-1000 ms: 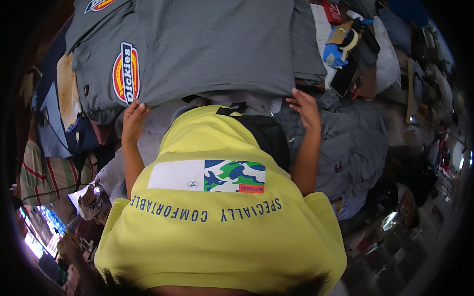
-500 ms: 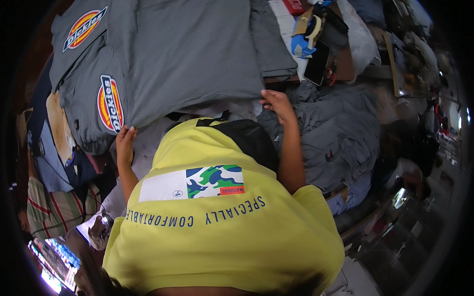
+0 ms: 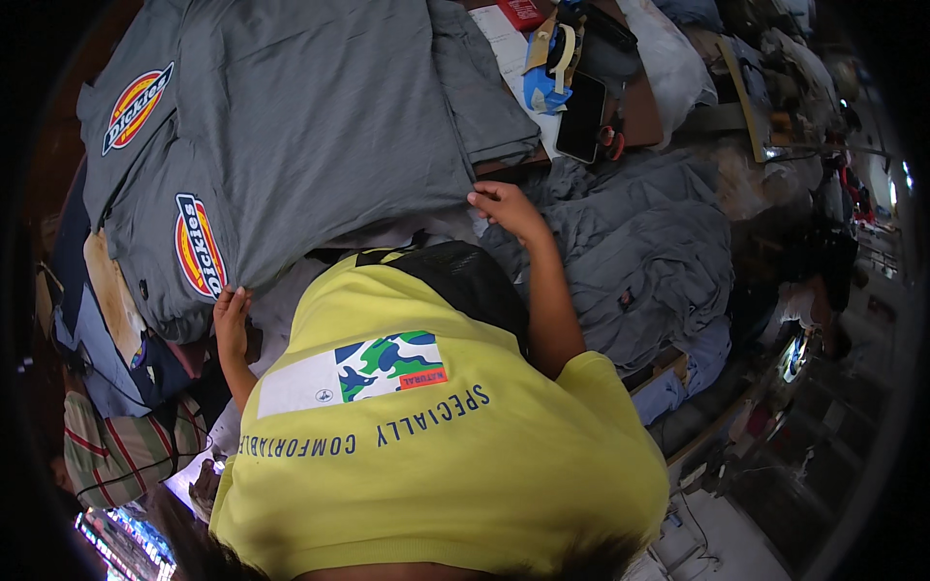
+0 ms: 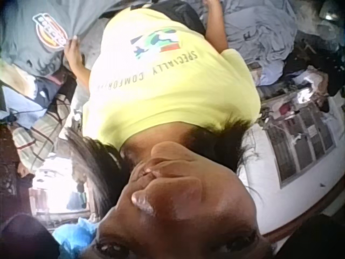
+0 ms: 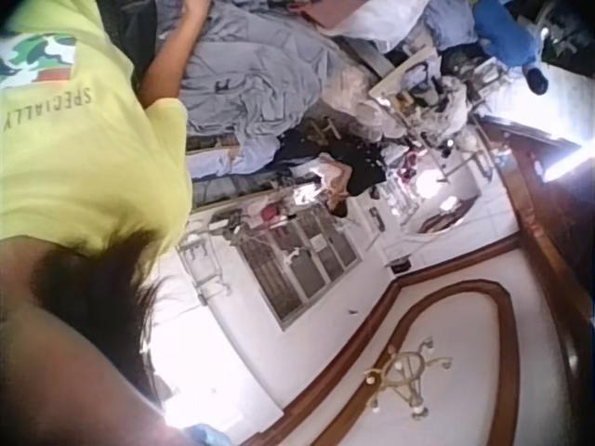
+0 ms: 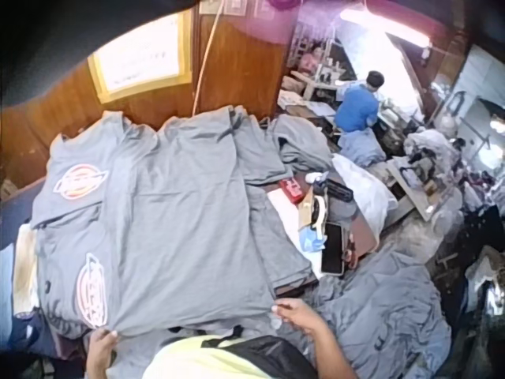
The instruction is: The person trims loose threads from gray t-shirts using shears and folds them into a stack.
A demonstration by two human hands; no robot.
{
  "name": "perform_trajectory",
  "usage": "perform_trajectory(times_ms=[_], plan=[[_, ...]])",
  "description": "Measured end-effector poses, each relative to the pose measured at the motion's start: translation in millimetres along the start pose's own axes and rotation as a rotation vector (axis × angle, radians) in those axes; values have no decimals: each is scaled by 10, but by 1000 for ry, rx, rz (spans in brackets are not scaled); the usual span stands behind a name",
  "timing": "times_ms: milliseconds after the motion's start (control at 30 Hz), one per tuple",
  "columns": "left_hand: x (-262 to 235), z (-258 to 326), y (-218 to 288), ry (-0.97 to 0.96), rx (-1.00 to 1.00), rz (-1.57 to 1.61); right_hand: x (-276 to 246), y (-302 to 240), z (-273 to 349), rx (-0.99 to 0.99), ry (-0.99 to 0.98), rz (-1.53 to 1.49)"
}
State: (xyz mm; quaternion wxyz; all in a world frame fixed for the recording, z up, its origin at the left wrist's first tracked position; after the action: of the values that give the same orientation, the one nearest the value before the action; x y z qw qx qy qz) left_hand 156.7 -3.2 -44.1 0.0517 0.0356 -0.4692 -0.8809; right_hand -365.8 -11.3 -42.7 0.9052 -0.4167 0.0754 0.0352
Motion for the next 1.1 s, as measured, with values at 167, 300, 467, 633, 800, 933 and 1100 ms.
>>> perform_trajectory(times_ms=[167,300,467,633,800,933,1100], plan=[[29,-51,-27,4,-18,-8,-105,-901,6,-495,224,525],[68,-62,-7,12,-29,-21,206,-1335,-167,-703,317,817],[50,-83,-10,13,-28,-78,30,-1421,-306,-725,582,922],[90,-1,-60,57,-39,-28,138,-1573,-221,-900,383,933],[115,36,28,19,-106,-102,-142,-1624,-427,-842,607,905],[85,69,436,9,-275,-327,-332,-1852,-855,-917,551,786],[-109,-808,1310,135,54,-727,-106,-2196,-1275,-1005,442,810]])
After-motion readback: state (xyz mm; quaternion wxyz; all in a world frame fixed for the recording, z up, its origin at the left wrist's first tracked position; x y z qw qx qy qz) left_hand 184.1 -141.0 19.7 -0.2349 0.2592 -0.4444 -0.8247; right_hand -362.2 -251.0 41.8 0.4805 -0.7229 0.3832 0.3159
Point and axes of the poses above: each hand's wrist, its own z-axis away from the middle knuckle, its own x-axis out of the palm, y = z × x, the point moved 9 cm from there along -z, towards the middle knuckle, and after that the axes turned 1 degree about -z, right-handed, at the moved point
